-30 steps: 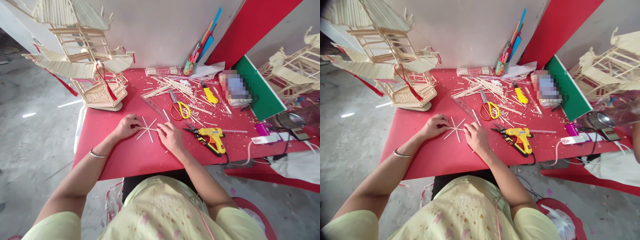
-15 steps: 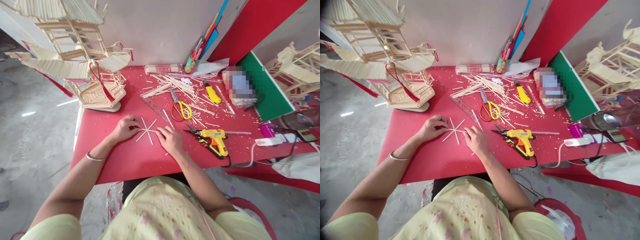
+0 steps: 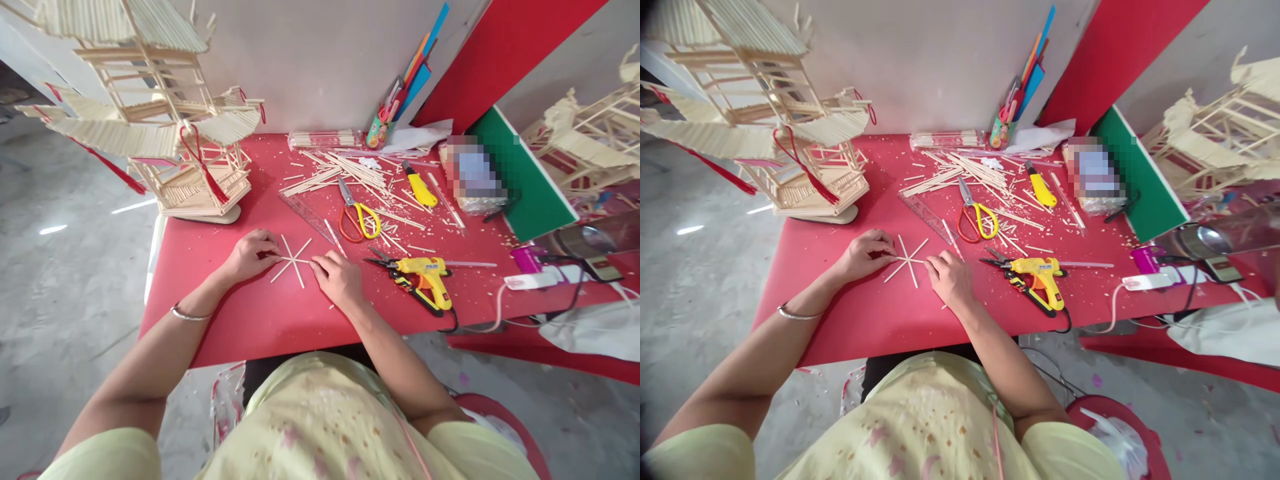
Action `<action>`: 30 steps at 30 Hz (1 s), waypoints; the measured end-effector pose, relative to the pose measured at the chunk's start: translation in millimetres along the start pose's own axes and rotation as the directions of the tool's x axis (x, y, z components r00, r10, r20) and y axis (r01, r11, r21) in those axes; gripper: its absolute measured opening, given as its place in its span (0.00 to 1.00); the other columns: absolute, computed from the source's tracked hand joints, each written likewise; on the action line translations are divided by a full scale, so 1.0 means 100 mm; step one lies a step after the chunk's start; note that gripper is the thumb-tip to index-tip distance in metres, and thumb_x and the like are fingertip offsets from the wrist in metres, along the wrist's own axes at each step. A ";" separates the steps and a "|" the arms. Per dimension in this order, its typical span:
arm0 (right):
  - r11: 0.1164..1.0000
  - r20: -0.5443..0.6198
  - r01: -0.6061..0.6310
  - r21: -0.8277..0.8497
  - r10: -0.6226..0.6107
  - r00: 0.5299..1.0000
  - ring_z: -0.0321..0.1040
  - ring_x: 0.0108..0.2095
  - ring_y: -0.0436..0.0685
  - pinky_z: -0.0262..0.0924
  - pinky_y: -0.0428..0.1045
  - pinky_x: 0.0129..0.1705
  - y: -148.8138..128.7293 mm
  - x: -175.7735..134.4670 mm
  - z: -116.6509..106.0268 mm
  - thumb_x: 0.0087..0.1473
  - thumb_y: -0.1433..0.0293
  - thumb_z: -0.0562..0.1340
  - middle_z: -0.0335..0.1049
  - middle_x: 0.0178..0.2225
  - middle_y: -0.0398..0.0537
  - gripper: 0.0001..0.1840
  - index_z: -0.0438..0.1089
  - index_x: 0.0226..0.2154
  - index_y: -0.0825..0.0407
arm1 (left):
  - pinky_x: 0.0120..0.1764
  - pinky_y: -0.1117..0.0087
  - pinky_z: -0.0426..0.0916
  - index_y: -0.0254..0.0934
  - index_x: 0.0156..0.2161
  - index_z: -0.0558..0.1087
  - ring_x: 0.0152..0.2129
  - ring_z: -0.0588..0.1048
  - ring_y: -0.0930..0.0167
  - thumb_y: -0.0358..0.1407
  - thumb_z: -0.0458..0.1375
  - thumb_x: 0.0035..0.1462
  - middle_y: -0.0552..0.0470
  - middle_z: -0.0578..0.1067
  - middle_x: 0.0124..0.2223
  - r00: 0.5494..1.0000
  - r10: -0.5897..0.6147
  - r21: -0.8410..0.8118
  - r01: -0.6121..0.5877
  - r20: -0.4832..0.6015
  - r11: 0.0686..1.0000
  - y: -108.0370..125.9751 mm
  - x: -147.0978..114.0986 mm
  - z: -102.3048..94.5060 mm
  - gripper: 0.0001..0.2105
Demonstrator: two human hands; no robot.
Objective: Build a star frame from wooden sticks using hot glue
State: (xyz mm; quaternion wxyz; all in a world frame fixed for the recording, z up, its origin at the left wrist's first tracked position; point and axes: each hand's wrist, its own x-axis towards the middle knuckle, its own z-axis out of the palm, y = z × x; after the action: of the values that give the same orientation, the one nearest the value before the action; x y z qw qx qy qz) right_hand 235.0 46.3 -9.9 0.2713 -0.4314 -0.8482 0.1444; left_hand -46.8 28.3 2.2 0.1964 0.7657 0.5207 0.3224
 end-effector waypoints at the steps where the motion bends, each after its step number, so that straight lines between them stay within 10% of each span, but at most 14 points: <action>1: 1.000 0.002 0.002 -0.008 -0.002 1.000 0.74 0.37 0.54 0.62 0.48 0.39 -0.01 0.01 0.00 0.71 0.61 0.63 0.79 0.39 0.47 0.12 0.82 0.47 0.44 | 0.43 0.65 0.70 0.41 0.36 0.84 0.37 0.76 0.66 0.47 0.64 0.64 0.46 0.78 0.39 1.000 -0.002 0.000 0.002 0.002 1.000 0.00 0.00 0.00 0.13; 30: 0.999 -0.021 0.007 -0.034 -0.007 1.000 0.70 0.37 0.53 0.58 0.48 0.36 -0.02 0.04 0.01 0.69 0.64 0.65 0.73 0.39 0.46 0.07 0.80 0.43 0.46 | 0.45 0.64 0.71 0.39 0.34 0.82 0.37 0.76 0.67 0.43 0.65 0.64 0.47 0.79 0.39 0.998 0.053 0.011 -0.053 -0.024 0.999 0.02 -0.01 0.02 0.11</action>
State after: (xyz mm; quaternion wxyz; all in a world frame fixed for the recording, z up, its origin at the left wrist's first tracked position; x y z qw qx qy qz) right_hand 231.2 48.5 -8.0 0.2736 -0.4344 -0.8490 0.1246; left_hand -44.3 26.7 1.3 0.1776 0.7764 0.5041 0.3339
